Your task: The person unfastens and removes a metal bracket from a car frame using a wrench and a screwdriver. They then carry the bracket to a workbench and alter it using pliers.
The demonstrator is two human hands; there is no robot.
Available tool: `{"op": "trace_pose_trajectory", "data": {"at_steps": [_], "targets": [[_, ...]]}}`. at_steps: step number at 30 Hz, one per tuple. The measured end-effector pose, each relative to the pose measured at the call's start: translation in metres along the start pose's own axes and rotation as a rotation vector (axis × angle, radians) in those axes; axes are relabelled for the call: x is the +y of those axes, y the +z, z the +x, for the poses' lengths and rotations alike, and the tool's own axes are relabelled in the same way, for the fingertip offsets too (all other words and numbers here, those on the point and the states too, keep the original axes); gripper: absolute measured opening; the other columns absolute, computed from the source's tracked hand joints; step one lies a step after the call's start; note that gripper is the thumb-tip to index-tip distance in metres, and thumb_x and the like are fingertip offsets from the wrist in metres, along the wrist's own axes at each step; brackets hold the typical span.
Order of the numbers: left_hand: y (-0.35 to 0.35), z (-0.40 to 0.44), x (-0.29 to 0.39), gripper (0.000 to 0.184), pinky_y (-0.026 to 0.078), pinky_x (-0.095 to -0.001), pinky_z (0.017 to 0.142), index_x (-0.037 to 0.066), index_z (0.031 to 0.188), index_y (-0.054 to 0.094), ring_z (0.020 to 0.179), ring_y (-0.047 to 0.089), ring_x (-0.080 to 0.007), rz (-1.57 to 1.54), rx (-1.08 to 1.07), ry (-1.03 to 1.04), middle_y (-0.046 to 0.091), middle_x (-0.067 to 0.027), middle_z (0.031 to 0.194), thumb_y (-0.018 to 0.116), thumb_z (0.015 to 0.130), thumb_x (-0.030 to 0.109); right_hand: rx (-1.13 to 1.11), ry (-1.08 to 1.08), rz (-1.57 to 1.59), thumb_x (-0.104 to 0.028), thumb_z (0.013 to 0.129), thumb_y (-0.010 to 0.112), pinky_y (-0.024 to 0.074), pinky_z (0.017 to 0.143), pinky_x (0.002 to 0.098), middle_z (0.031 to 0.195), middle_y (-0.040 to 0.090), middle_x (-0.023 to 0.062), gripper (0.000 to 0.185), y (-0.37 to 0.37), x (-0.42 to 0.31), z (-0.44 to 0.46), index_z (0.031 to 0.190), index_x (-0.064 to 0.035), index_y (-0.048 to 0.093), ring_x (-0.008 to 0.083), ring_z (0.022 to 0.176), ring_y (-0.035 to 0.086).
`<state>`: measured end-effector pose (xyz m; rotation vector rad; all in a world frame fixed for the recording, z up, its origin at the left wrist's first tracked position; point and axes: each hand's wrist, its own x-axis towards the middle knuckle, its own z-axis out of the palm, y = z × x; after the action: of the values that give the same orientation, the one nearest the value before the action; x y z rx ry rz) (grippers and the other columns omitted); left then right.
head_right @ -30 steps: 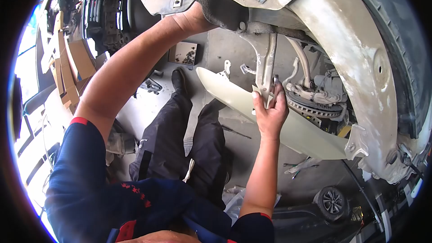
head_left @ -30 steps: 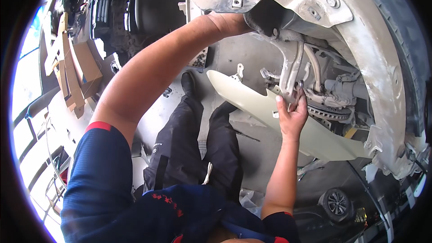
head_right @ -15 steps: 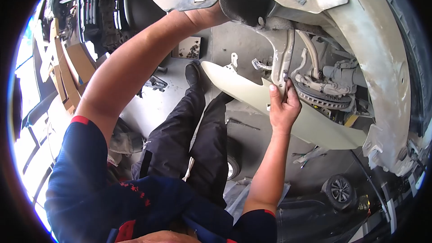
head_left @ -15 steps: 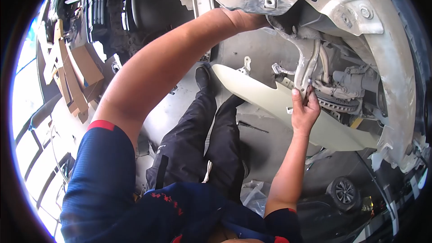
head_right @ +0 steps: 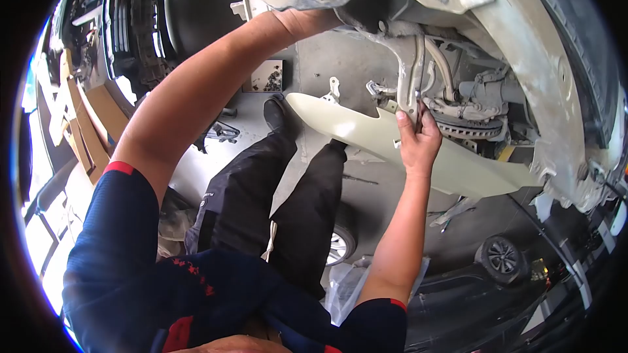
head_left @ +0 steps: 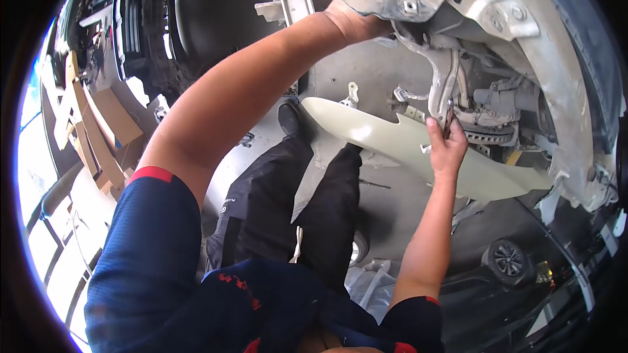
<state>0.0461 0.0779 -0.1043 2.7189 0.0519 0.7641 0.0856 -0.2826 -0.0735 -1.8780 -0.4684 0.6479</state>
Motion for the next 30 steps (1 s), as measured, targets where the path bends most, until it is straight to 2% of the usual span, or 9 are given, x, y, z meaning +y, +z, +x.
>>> {"op": "trace_pose_trajectory", "data": {"at_steps": [1, 4, 6, 9, 14, 25, 27, 28, 30], "targets": [[0.002, 0.002, -0.001, 0.046, 0.051, -0.0486, 0.103, 0.021, 0.128, 0.073, 0.118, 0.066, -0.0372, -0.097, 0.137, -0.009, 0.072, -0.0096, 0.128, 0.078, 0.086, 0.036, 0.01, -0.021, 0.0, -0.01, 0.101, 0.076, 0.0497, 0.099, 0.0257, 0.125, 0.072, 0.0035, 0.044, 0.001, 0.0, 0.001, 0.14, 0.0056, 0.064, 0.0094, 0.108, 0.064], [-0.026, 0.005, 0.015, 0.04, 0.055, -0.0458, 0.095, 0.017, 0.119, 0.076, 0.112, 0.069, -0.0365, -0.166, -0.039, -0.165, 0.075, -0.0127, 0.116, 0.081, 0.081, 0.025, -0.027, -0.015, 0.063, -0.008, 0.1, 0.076, 0.0487, 0.098, 0.0254, 0.122, 0.072, 0.0028, 0.037, 0.001, 0.006, 0.005, 0.133, 0.0055, 0.066, 0.0092, 0.107, 0.064], [-0.02, 0.004, 0.019, 0.039, 0.053, -0.0441, 0.101, 0.013, 0.127, 0.072, 0.119, 0.066, -0.0325, -0.419, -0.035, -0.22, 0.071, -0.0129, 0.126, 0.071, 0.089, 0.021, -0.059, 0.007, 0.049, -0.008, 0.1, 0.076, 0.0483, 0.098, 0.025, 0.119, 0.072, 0.0025, 0.032, -0.004, 0.011, 0.007, 0.128, 0.0059, 0.067, 0.009, 0.106, 0.063], [-0.011, 0.004, 0.02, 0.039, 0.051, -0.044, 0.103, 0.013, 0.13, 0.07, 0.121, 0.064, -0.0324, -0.354, 0.011, -0.243, 0.069, -0.0135, 0.129, 0.068, 0.091, 0.021, -0.095, -0.017, 0.088, -0.01, 0.101, 0.077, 0.0473, 0.099, 0.0251, 0.126, 0.072, 0.0034, 0.038, -0.007, 0.017, 0.008, 0.134, 0.0066, 0.067, 0.0101, 0.111, 0.063], [0.007, 0.001, 0.024, 0.04, 0.049, -0.0439, 0.107, 0.011, 0.134, 0.068, 0.126, 0.061, -0.0321, -0.19, 0.058, -0.275, 0.067, -0.0145, 0.134, 0.064, 0.095, 0.021, -0.065, -0.005, 0.06, -0.012, 0.1, 0.078, 0.048, 0.094, 0.0245, 0.118, 0.071, 0.0015, 0.034, -0.008, 0.02, 0.007, 0.127, 0.0076, 0.068, 0.0088, 0.103, 0.062], [0.014, -0.018, 0.024, 0.042, 0.043, -0.0435, 0.115, 0.009, 0.143, 0.062, 0.135, 0.056, -0.0315, 0.095, 0.058, -0.181, 0.062, -0.0166, 0.145, 0.055, 0.103, 0.021, -0.084, -0.024, 0.098, -0.01, 0.101, 0.077, 0.0495, 0.093, 0.0252, 0.117, 0.072, 0.0021, 0.031, -0.01, 0.025, 0.008, 0.125, 0.0072, 0.07, 0.0087, 0.102, 0.063], [0.012, -0.014, 0.031, 0.041, 0.042, -0.0437, 0.116, 0.009, 0.142, 0.062, 0.136, 0.055, -0.0324, -0.069, 0.075, -0.284, 0.061, -0.0173, 0.145, 0.054, 0.104, 0.022, -0.093, -0.043, 0.093, -0.01, 0.101, 0.077, 0.0494, 0.093, 0.0249, 0.117, 0.072, 0.0021, 0.031, -0.011, 0.023, 0.009, 0.125, 0.0071, 0.07, 0.0086, 0.102, 0.063], [0.016, -0.008, 0.026, 0.04, 0.045, -0.0447, 0.112, 0.01, 0.139, 0.064, 0.131, 0.057, -0.0345, -0.131, 0.034, -0.286, 0.062, -0.0192, 0.142, 0.057, 0.103, 0.025, -0.094, -0.036, 0.104, -0.009, 0.1, 0.077, 0.0494, 0.093, 0.0248, 0.117, 0.072, 0.0021, 0.031, -0.01, 0.023, 0.01, 0.125, 0.0069, 0.07, 0.0086, 0.102, 0.063], [0.004, -0.01, 0.027, 0.039, 0.046, -0.0451, 0.11, 0.01, 0.137, 0.065, 0.127, 0.059, -0.0338, -0.064, 0.022, -0.246, 0.065, -0.0186, 0.138, 0.059, 0.101, 0.025, -0.094, -0.021, 0.121, -0.009, 0.1, 0.077, 0.0493, 0.093, 0.0245, 0.117, 0.072, 0.0022, 0.031, -0.011, 0.023, 0.009, 0.126, 0.0067, 0.07, 0.0085, 0.102, 0.063]]}}
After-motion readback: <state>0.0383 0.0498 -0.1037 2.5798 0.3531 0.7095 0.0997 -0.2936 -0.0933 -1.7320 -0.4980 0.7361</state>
